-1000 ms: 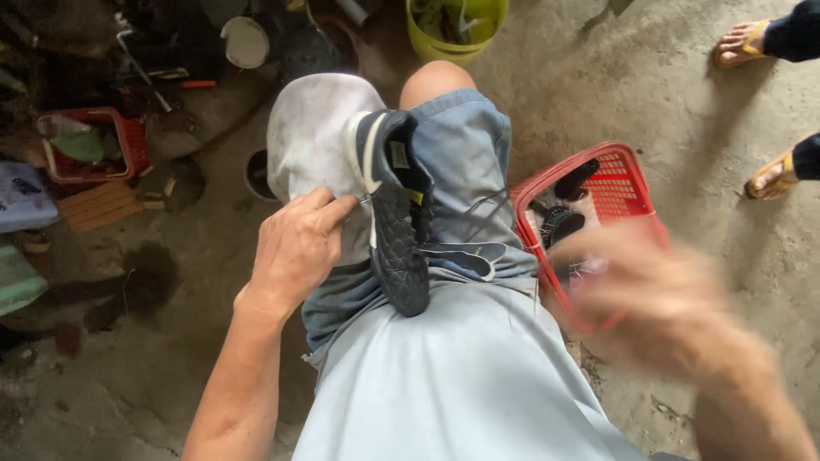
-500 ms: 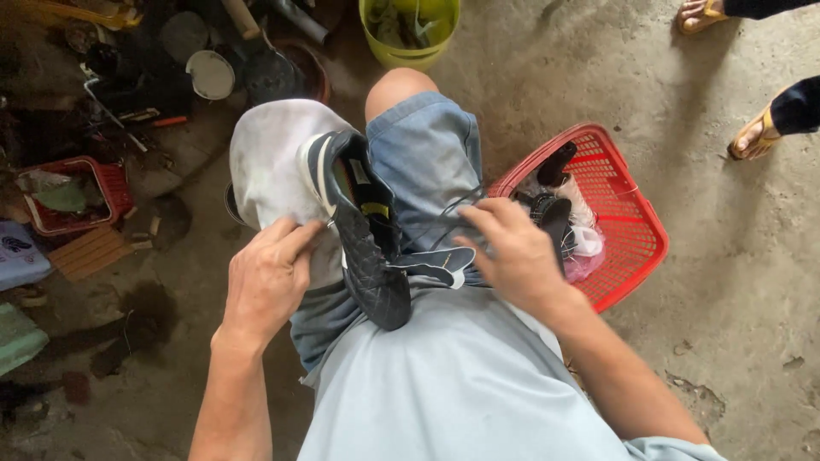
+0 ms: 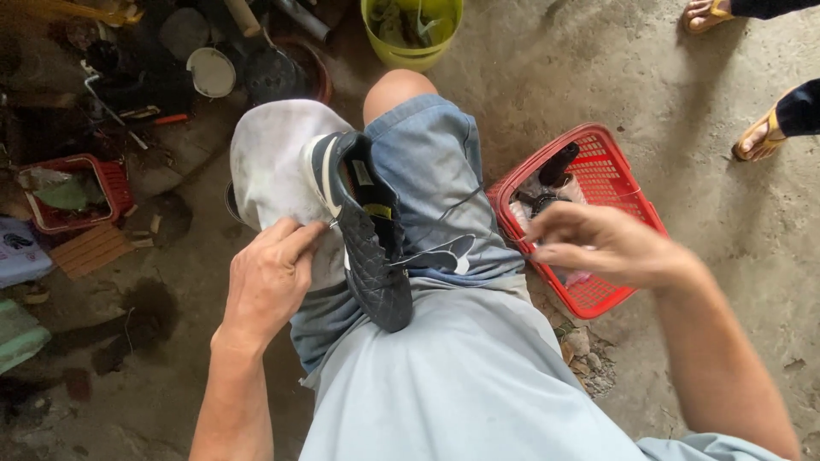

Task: Hand-stitching the sole of a sneaker to the upper part using a needle and thread in a workshop environment.

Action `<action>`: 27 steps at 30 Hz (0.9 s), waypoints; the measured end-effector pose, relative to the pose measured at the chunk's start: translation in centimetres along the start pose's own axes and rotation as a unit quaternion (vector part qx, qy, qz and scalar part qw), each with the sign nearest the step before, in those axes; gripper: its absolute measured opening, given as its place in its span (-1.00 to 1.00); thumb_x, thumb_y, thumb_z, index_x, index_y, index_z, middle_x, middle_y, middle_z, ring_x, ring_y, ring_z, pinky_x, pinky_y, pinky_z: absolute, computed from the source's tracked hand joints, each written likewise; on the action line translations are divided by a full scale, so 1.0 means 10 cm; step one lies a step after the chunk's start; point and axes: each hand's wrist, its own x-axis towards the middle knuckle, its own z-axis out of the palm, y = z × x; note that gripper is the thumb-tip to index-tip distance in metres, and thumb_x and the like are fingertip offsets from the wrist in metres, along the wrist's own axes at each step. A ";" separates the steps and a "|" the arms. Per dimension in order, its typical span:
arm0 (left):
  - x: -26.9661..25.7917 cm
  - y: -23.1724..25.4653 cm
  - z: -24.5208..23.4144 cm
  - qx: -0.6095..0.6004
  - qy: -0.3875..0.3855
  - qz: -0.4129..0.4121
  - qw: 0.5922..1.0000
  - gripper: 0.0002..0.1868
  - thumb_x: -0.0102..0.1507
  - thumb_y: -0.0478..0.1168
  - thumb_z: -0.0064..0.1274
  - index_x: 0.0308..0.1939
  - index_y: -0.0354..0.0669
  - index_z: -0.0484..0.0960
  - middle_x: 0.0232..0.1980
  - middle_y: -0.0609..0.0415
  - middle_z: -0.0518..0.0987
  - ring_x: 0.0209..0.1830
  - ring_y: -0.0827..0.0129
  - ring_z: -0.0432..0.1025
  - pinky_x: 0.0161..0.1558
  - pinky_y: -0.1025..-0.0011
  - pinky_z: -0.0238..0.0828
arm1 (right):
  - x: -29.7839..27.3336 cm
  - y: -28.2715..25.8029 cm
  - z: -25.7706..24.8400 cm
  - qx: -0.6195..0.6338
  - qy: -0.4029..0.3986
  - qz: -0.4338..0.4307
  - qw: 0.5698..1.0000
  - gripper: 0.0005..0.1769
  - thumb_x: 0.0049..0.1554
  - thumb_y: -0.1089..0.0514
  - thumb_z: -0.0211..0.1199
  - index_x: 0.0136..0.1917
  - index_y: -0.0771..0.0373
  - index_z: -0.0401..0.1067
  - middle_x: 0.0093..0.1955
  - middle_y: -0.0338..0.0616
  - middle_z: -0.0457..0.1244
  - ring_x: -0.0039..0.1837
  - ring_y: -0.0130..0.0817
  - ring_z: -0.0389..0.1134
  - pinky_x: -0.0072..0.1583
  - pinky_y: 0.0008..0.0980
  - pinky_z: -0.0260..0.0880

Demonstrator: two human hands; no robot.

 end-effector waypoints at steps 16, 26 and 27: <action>0.14 0.24 -0.12 0.067 -0.045 0.014 0.997 -0.78 0.33 -0.31 -0.04 -0.01 0.00 0.67 -0.36 0.17 0.41 -0.39 0.19 0.38 -0.57 0.10 0.32 | 0.54 0.05 0.17 -0.409 0.215 -0.296 0.836 -0.73 0.19 0.32 0.41 0.16 0.14 0.60 0.19 0.03 0.35 0.22 0.01 0.31 0.23 -0.06 0.28; 0.07 0.19 0.04 0.092 0.009 0.047 0.995 -0.82 0.37 -0.20 -0.13 -0.07 0.11 0.60 -0.37 0.14 0.40 -0.32 0.16 0.51 -0.35 0.25 0.49 | 0.59 -0.41 0.45 -0.186 0.038 -0.312 0.931 -0.94 0.18 0.22 0.30 -0.09 0.26 0.51 0.23 0.04 0.35 0.25 0.08 0.36 0.25 -0.03 0.34; 0.09 0.19 0.10 0.134 0.025 0.061 0.989 -0.88 0.36 -0.16 -0.10 -0.13 0.15 0.57 -0.38 0.18 0.40 -0.33 0.21 0.51 -0.35 0.31 0.49 | 0.50 -0.51 0.40 -0.024 -0.042 -0.288 0.956 -0.92 0.19 0.22 0.24 -0.11 0.27 0.49 0.27 0.12 0.33 0.29 0.01 0.36 0.27 -0.07 0.33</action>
